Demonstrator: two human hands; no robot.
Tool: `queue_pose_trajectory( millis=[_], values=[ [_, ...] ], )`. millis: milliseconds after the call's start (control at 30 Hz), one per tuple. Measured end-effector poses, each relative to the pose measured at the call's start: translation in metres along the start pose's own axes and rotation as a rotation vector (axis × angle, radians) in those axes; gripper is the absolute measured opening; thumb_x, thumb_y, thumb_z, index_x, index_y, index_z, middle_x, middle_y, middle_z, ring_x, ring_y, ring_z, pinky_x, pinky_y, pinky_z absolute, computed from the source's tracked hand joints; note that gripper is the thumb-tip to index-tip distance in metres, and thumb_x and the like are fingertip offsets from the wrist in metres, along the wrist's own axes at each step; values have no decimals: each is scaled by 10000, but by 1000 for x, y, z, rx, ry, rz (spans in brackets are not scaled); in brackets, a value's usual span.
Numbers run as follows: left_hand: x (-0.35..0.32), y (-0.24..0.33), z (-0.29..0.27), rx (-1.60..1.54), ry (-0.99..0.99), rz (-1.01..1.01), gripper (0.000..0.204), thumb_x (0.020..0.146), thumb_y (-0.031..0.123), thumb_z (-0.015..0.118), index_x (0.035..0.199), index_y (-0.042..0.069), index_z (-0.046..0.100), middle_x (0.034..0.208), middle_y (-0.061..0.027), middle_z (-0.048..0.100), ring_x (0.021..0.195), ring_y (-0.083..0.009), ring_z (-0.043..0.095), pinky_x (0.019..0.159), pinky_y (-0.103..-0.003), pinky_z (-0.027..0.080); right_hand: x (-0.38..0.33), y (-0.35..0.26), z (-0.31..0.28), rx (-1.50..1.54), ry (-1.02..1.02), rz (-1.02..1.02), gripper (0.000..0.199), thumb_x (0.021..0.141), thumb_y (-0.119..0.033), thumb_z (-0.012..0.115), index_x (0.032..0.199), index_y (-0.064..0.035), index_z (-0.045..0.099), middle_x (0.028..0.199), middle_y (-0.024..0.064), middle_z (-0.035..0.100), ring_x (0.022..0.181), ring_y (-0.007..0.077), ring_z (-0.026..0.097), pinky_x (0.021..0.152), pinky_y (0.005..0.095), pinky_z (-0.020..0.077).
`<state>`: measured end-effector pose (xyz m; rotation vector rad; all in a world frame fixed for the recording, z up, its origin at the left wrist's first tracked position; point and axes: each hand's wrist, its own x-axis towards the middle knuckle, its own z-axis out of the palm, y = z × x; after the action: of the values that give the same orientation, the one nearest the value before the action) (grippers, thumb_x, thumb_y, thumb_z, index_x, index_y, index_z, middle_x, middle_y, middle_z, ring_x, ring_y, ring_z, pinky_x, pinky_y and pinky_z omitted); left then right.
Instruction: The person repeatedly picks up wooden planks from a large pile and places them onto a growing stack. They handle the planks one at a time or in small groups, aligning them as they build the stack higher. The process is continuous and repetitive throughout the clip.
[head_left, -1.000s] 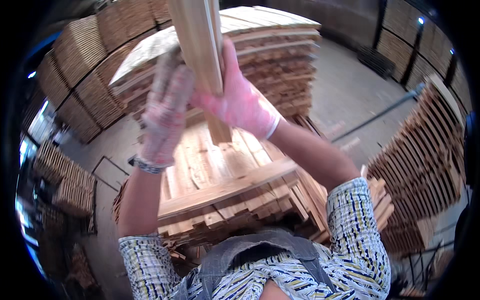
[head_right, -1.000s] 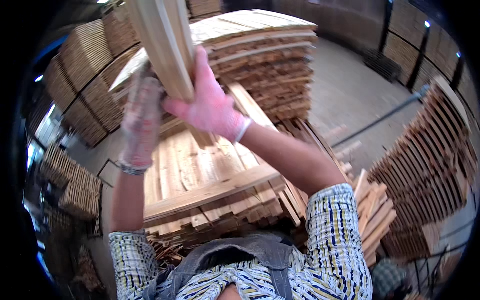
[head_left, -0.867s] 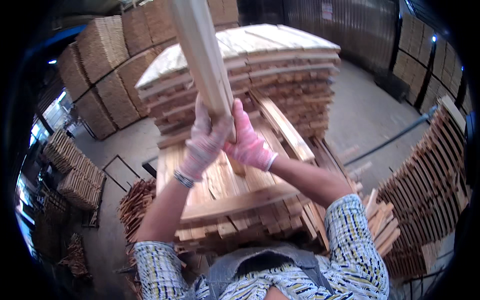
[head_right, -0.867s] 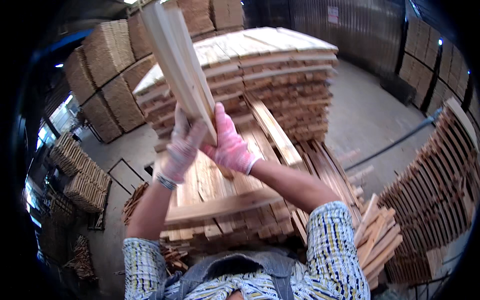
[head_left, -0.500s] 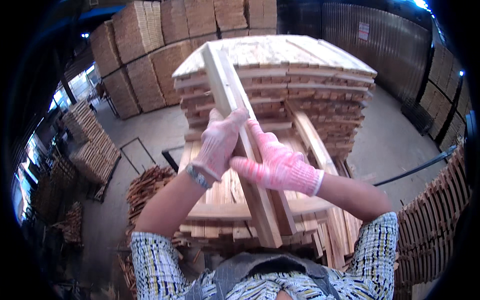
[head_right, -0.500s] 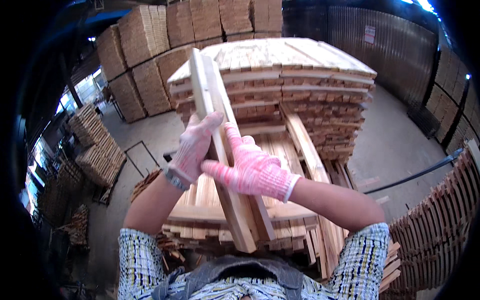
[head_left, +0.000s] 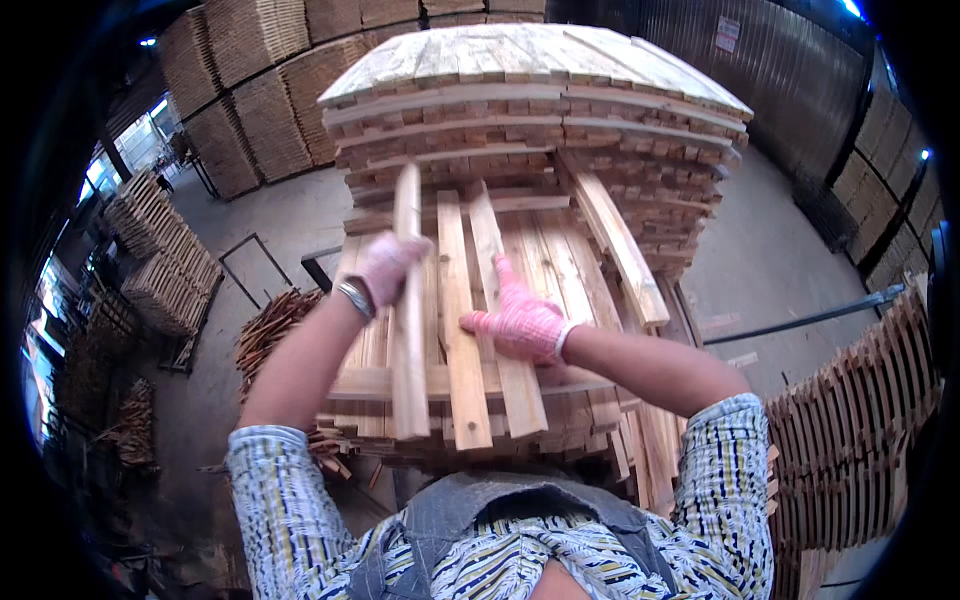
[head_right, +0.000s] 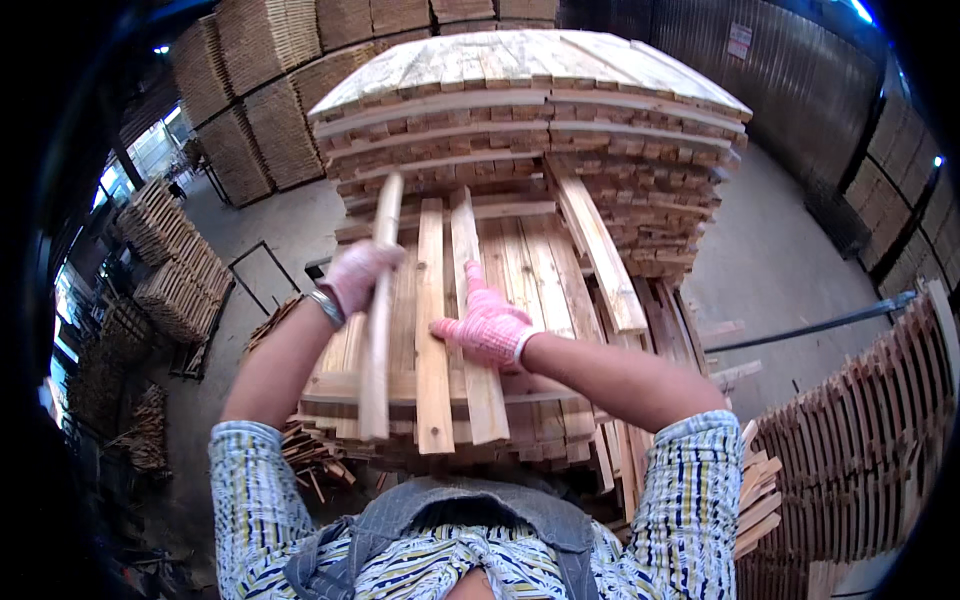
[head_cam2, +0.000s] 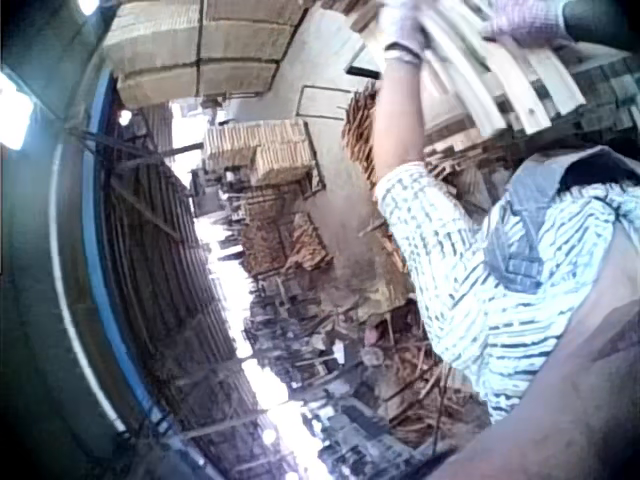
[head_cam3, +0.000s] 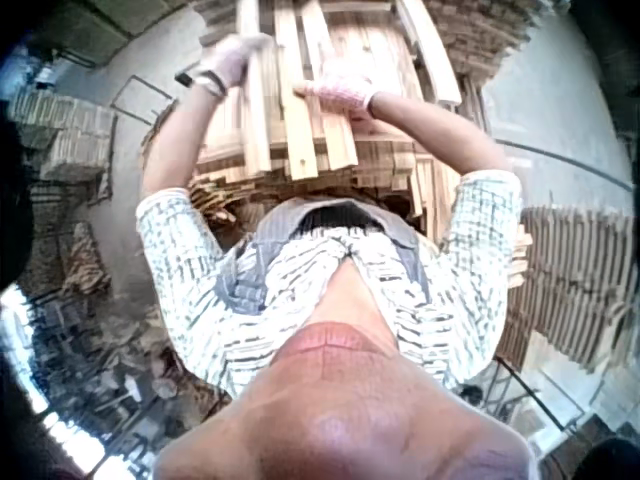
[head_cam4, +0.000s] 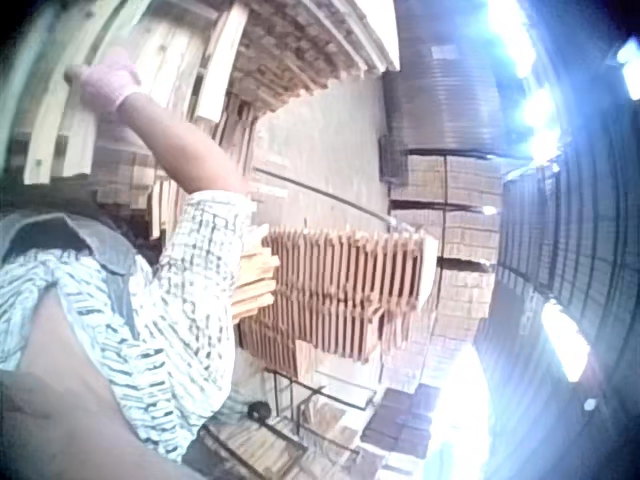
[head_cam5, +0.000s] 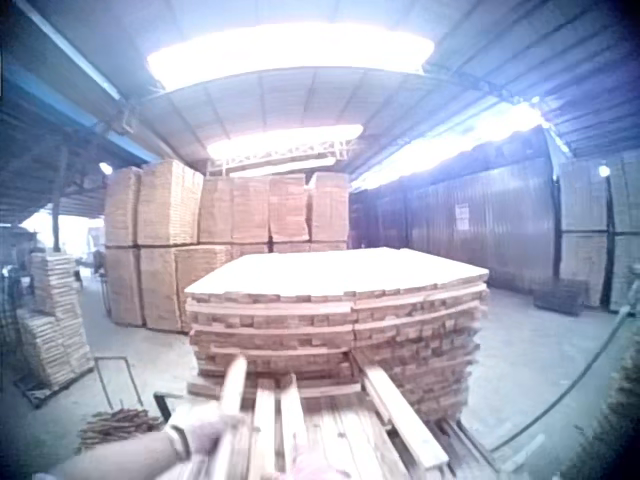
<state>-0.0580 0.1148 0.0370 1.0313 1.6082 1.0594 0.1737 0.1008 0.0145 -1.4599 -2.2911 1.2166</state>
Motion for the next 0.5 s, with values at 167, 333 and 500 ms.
queue_pose_trajectory(
  millis=[167,333,500],
  values=[
    [-31,24,-14,118,-18,-71,357,840,294,759,952,13,569,867,-118,655,694,-184,671,554,-350,587,-1,-8,-1,-49,76,29,1135,852,-515,708,1579,-36,-20,1388,317,511,1282,390,536,1076,451,418],
    [-9,-17,70,282,97,82,518,845,279,776,1171,-72,579,1005,-157,697,765,-228,688,666,-356,585,19,27,14,-26,275,24,982,916,-494,618,1580,-37,59,1408,301,503,1283,408,530,1080,438,406],
    [29,-36,41,1153,-331,886,192,777,108,697,967,104,672,862,-155,701,777,-279,700,706,-371,558,-13,1,-8,270,147,106,970,841,-510,654,1548,-23,202,1305,312,573,1204,382,588,999,437,468]
  ],
)
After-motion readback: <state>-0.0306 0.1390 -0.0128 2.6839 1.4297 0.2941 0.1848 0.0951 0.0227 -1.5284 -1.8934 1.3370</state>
